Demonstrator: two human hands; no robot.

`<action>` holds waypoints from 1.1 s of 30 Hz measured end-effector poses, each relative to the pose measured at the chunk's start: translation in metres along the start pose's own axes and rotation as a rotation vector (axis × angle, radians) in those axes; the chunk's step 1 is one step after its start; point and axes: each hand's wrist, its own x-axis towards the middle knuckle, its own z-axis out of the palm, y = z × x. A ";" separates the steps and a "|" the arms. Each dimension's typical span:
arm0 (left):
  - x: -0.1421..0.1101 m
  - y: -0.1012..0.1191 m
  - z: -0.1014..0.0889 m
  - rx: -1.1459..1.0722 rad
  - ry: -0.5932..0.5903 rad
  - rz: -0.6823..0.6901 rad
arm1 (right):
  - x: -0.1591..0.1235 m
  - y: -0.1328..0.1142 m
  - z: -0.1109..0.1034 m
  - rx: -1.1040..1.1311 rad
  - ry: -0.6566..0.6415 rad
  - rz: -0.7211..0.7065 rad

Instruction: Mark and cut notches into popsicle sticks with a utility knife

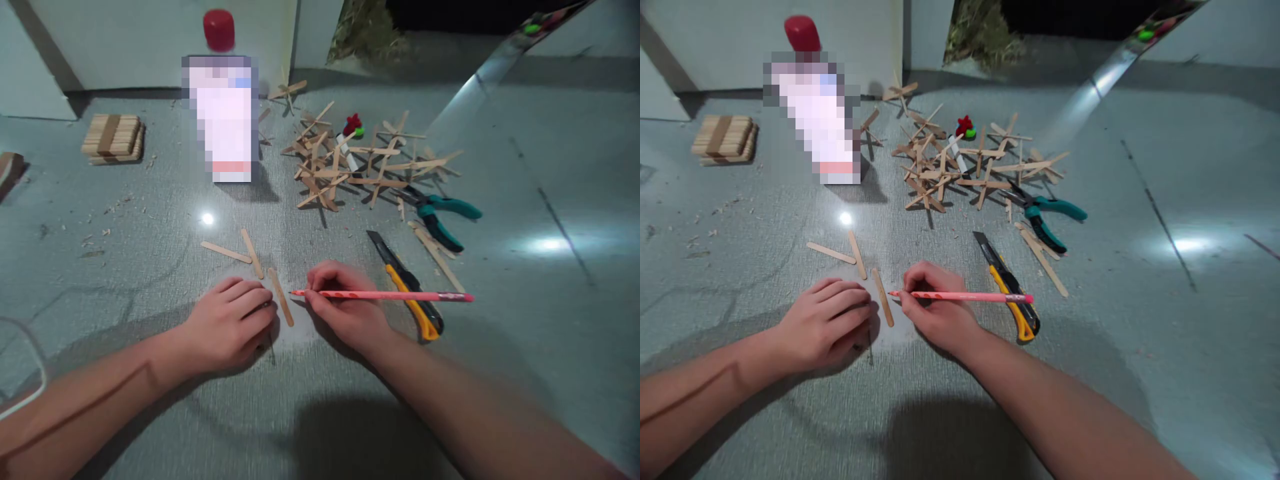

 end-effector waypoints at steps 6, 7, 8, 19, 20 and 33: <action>-0.002 -0.001 0.002 0.016 -0.082 -0.046 | -0.002 0.002 0.002 -0.028 0.045 -0.010; -0.003 -0.002 0.002 0.025 -0.091 -0.068 | -0.002 0.003 0.002 -0.025 0.053 -0.011; -0.004 -0.002 0.002 0.028 -0.106 -0.089 | -0.002 0.003 0.003 -0.021 0.062 -0.011; -0.006 -0.003 0.002 0.008 -0.221 -0.026 | 0.003 0.009 0.014 0.029 0.146 -0.023; -0.006 -0.004 0.003 0.013 -0.217 -0.028 | 0.004 0.012 0.015 0.032 0.150 -0.026; -0.004 -0.018 0.006 0.045 -0.168 -0.066 | 0.023 0.028 0.009 -0.508 0.064 -0.059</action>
